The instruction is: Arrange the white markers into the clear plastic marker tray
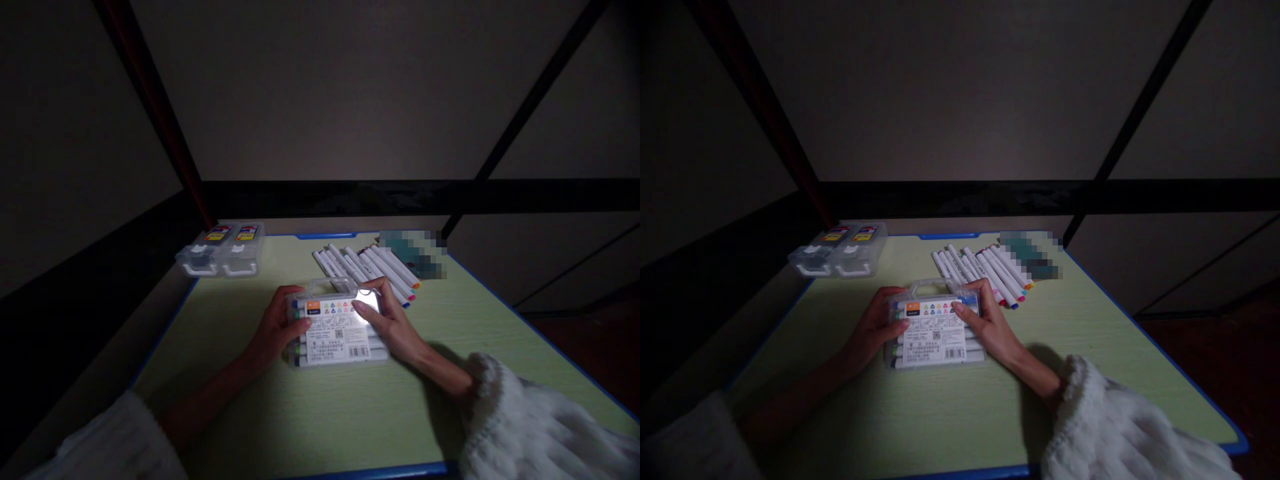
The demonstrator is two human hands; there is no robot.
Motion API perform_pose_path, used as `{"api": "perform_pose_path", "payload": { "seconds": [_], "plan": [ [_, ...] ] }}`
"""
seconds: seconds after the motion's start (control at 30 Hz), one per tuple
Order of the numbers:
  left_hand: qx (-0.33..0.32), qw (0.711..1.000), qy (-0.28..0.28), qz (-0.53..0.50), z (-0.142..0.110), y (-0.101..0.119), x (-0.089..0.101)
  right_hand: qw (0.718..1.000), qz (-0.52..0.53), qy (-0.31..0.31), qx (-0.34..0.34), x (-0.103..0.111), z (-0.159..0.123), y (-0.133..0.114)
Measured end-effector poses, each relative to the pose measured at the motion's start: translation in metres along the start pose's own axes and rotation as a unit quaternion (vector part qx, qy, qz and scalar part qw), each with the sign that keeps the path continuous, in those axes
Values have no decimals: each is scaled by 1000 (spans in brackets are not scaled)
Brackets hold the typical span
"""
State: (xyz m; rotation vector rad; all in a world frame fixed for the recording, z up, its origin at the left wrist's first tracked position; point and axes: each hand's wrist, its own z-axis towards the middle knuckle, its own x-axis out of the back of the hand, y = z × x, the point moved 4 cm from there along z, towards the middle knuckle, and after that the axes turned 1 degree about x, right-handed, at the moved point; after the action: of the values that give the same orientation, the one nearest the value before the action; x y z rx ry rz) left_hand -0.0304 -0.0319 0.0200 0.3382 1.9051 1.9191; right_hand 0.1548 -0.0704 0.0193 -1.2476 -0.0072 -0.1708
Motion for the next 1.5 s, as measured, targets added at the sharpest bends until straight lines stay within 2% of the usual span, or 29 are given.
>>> {"api": "perform_pose_path", "payload": {
  "seconds": [0.53,1.0,1.17,1.5],
  "plan": [
    [10,1000,-8,-11,3,-12,4,999,14,2,-37,-2,-1,4],
    [14,999,-4,-31,4,-9,4,993,77,-18,-90,-7,-2,13],
    [10,1000,-14,-23,4,-9,7,991,92,-3,-97,-8,-4,14],
    [38,998,0,-55,7,-8,10,981,139,-9,-137,-12,-5,17]
  ]
}}
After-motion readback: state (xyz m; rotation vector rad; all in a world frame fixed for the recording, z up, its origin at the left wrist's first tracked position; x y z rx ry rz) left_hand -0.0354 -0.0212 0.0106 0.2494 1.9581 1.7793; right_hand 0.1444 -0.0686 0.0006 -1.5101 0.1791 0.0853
